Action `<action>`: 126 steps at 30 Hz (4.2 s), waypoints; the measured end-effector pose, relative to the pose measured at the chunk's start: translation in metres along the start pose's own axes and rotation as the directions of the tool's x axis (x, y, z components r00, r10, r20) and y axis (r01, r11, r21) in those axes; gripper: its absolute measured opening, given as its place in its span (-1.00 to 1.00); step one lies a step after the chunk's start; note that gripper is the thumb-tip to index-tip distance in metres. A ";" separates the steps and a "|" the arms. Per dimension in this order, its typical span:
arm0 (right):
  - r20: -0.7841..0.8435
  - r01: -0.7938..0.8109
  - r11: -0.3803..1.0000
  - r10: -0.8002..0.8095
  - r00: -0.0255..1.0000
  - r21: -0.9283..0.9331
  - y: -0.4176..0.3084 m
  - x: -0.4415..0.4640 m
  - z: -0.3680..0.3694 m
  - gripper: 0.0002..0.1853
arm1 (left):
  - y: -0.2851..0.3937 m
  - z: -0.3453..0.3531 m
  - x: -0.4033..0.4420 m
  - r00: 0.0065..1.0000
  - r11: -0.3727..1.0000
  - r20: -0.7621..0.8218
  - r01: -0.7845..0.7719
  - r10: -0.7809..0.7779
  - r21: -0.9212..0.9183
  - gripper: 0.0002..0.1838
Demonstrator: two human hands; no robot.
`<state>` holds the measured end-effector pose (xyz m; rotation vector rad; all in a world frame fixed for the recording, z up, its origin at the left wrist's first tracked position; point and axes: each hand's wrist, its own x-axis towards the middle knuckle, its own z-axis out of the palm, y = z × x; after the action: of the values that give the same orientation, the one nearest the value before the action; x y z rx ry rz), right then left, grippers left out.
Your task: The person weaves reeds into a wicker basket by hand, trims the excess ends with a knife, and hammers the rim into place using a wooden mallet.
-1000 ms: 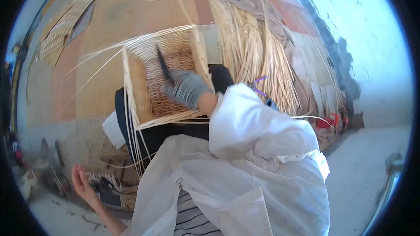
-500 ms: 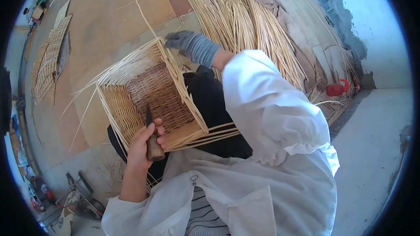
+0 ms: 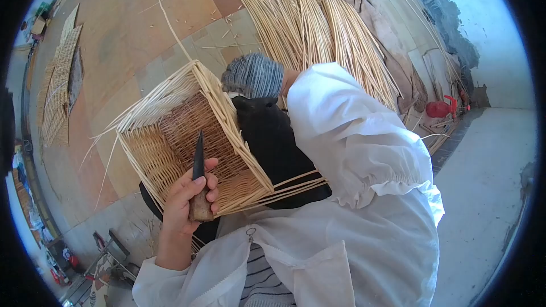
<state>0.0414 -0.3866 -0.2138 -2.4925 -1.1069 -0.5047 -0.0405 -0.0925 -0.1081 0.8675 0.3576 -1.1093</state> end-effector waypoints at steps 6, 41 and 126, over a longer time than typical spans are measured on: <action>-0.079 -0.548 0.697 0.648 0.757 0.463 -0.048 0.002 0.010 -0.68 | -0.003 -0.007 -0.002 0.991 0.992 0.066 -0.122 0.120 0.029 -0.43; 0.036 0.280 -0.082 0.986 0.165 0.957 -0.116 0.036 0.031 -0.86 | 0.088 0.038 0.017 0.963 0.125 0.070 -0.105 0.259 0.987 -0.47; 0.302 -0.410 -0.115 0.853 0.426 0.905 -0.143 -0.019 -0.006 -0.72 | 0.047 0.000 0.136 0.956 0.789 -0.035 -0.220 0.292 0.574 -0.64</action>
<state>-0.0804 -0.3123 -0.1908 -1.3395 0.2749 0.0443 0.0597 -0.1698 -0.1761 1.4744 -0.0085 -0.9123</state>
